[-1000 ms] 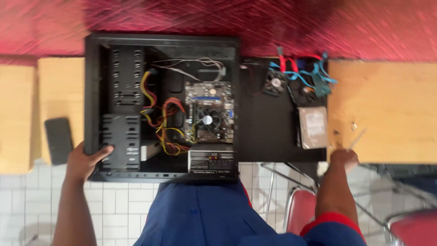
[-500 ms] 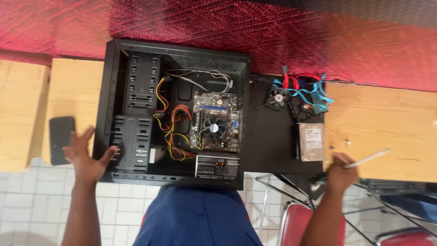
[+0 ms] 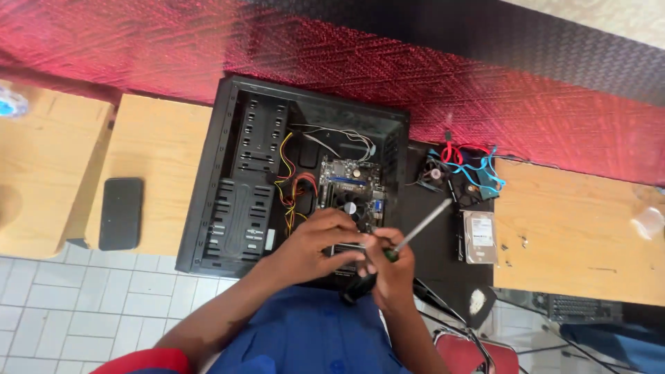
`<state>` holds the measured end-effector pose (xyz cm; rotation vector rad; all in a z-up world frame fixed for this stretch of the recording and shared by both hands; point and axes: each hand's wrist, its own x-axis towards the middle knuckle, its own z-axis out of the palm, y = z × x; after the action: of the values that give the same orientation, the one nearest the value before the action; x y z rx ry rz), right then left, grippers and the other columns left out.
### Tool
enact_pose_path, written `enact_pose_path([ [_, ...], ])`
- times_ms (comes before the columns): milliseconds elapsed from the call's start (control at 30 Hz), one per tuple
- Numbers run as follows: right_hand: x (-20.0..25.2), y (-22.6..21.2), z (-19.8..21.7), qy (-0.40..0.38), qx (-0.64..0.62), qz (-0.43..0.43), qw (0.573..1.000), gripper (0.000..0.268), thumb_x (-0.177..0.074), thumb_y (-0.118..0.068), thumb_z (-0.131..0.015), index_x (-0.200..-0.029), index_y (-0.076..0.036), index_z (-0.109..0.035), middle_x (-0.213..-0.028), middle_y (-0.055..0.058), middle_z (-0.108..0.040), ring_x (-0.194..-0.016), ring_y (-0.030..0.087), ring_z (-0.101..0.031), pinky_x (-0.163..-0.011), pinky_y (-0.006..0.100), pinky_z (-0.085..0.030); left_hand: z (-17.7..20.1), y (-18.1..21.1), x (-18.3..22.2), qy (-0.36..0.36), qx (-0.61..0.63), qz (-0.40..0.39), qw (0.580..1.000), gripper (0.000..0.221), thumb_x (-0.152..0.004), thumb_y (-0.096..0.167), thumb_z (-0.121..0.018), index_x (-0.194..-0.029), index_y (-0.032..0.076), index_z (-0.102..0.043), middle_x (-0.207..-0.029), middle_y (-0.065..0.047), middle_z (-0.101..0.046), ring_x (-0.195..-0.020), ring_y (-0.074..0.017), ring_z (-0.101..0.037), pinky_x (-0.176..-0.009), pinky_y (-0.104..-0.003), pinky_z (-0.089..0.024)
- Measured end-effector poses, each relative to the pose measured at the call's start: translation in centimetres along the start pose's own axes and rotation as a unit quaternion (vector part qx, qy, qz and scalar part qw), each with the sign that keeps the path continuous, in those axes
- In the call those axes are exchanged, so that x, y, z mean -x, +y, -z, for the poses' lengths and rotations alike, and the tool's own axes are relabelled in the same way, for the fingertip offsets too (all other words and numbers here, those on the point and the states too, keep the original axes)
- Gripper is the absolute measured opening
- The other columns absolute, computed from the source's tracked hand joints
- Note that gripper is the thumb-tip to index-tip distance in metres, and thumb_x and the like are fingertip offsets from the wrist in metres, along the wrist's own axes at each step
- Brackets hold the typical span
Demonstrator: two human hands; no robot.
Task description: Installing a power supply unit and using a screwdriver to secure internal components within a desktop computer case.
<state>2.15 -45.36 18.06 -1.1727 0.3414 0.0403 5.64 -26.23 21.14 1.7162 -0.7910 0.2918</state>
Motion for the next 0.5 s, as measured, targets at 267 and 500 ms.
enact_pose_path([
  [267, 0.6, 0.2, -1.1, -0.118, -0.019, -0.007, 0.993, 0.018, -0.092, -0.003, -0.067, -0.108, 0.003, -0.06, -0.097, 0.028, -0.072, -0.051, 0.023, -0.059, -0.042, 0.032, -0.048, 0.9, -0.2, 2.6, 0.089, -0.011, -0.003, 0.996, 0.015, -0.101, 0.007, -0.068, -0.115, 0.01, -0.074, -0.102, -0.008, -0.063, -0.096, -0.027, -0.065, -0.089, -0.038, -0.054],
  [500, 2.0, -1.5, -3.0, -0.313, 0.133, 0.015, 0.94, 0.026, -0.101, -0.014, -0.058, -0.111, -0.008, -0.034, -0.109, 0.018, -0.063, -0.099, 0.038, -0.079, -0.087, 0.046, -0.068, 0.9, -1.5, 5.2, 0.244, 0.417, 0.327, 0.812, 0.014, -0.1, 0.008, -0.063, -0.101, -0.004, -0.071, -0.095, -0.023, -0.076, -0.089, -0.0355, -0.078, -0.09, -0.047, -0.067],
])
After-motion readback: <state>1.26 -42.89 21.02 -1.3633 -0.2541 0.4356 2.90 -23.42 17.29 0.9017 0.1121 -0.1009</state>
